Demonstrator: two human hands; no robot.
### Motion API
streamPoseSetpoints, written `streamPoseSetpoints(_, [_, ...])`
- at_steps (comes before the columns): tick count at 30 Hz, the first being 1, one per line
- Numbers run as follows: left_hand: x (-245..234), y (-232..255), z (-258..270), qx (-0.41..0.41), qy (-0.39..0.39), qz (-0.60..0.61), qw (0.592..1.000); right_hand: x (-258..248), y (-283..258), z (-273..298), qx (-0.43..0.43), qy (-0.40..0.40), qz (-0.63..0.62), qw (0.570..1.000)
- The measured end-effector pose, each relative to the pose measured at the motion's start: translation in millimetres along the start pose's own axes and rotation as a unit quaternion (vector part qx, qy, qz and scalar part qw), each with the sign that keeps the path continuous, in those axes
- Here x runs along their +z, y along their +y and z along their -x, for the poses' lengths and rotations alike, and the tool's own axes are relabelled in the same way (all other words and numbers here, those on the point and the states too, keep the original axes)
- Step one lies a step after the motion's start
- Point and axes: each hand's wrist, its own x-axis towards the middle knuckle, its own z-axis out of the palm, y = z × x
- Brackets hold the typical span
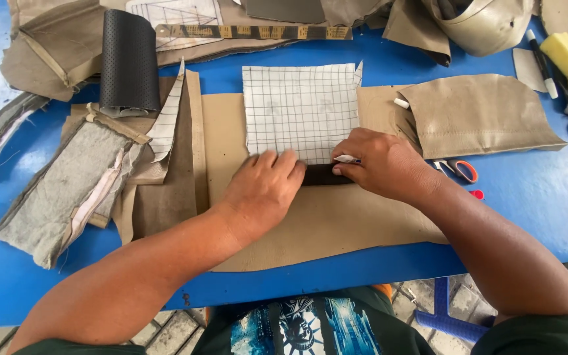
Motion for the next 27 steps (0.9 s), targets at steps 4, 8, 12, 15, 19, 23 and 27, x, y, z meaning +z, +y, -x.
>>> streamPoseSetpoints(4, [-3,6,4,0.010,0.006,-0.024,1.000,-1,-1,0,0.000,-0.005,0.011,1.000])
streamPoseSetpoints(8, [-29,15,-4,0.022,-0.036,-0.022,0.999,-1,0,-2,-0.009,-0.004,0.004,1.000])
streamPoseSetpoints(12, [-20,28,8,0.026,-0.128,0.054,0.990,-2,1,-3,-0.024,0.005,0.024,0.999])
streamPoseSetpoints(15, [-30,32,2,0.007,-0.177,0.066,0.982,-10,-9,-2,-0.019,0.010,0.015,1.000])
streamPoseSetpoints(19, [-56,35,-5,0.008,-0.267,0.015,0.964,-18,-16,-9,-0.039,0.054,-0.123,0.990])
streamPoseSetpoints(23, [-55,37,-5,-0.007,-0.282,0.050,0.958,-27,-45,-22,-0.069,0.022,-0.271,0.960])
streamPoseSetpoints(27, [-37,38,2,-0.022,-0.226,0.070,0.971,-30,-81,-32,-0.177,0.041,-0.210,0.961])
